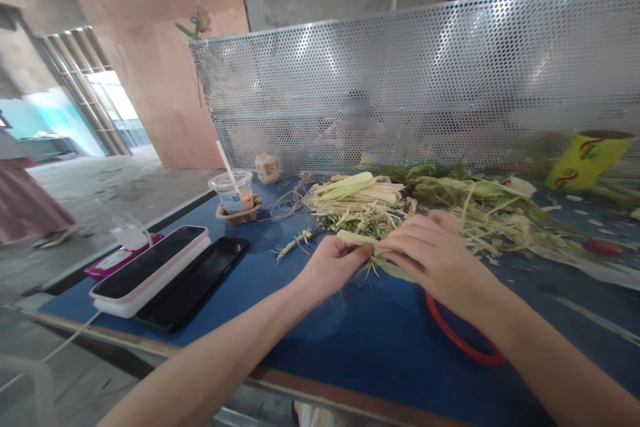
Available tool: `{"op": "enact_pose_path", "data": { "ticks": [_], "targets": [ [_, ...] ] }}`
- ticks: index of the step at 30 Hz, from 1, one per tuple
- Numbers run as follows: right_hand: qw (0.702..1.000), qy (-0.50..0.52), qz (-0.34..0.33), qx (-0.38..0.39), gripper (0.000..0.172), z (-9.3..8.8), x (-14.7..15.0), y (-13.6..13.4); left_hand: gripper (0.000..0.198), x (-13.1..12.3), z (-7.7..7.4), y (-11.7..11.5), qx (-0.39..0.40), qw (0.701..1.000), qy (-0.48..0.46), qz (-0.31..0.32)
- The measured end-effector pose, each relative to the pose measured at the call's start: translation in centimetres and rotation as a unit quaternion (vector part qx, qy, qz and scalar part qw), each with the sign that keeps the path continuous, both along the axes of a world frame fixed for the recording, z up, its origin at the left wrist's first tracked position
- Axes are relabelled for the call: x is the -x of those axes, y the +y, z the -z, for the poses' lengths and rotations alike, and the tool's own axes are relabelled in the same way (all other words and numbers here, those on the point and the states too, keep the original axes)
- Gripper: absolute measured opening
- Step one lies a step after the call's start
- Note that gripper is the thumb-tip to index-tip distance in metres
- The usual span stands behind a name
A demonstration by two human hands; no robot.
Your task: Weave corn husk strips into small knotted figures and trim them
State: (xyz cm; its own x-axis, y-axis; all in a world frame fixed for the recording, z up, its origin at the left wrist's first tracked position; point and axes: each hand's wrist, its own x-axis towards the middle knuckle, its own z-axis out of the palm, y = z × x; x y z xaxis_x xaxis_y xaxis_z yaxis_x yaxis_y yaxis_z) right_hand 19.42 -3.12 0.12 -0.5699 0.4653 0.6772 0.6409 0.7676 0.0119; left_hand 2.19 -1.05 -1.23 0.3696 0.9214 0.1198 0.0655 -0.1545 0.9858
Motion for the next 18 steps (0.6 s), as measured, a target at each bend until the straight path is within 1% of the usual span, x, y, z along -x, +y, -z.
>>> {"op": "enact_pose_path", "data": {
  "ticks": [3,6,9,13,18],
  "targets": [
    [1.0,0.008,0.01,0.01,0.012,0.02,0.1,-0.1,0.021,0.06,0.08,0.06,-0.035,0.999,0.03,0.012],
    [0.999,-0.013,0.031,0.001,0.016,-0.13,0.2,-0.39,0.024,0.18,0.27,0.18,-0.057,0.998,0.035,0.019],
    [0.999,-0.028,0.041,-0.018,0.018,-0.21,0.29,-0.57,0.026,0.3,0.52,0.34,-0.056,0.998,0.03,0.005],
    [0.999,-0.034,0.034,-0.008,0.02,-0.09,0.41,-0.58,0.026,0.35,0.63,0.47,-0.051,0.998,0.024,-0.01],
    [0.999,0.016,0.03,0.002,0.017,0.22,0.56,-0.41,0.022,0.29,0.24,0.26,-0.038,0.999,0.004,-0.011]
  ]
}}
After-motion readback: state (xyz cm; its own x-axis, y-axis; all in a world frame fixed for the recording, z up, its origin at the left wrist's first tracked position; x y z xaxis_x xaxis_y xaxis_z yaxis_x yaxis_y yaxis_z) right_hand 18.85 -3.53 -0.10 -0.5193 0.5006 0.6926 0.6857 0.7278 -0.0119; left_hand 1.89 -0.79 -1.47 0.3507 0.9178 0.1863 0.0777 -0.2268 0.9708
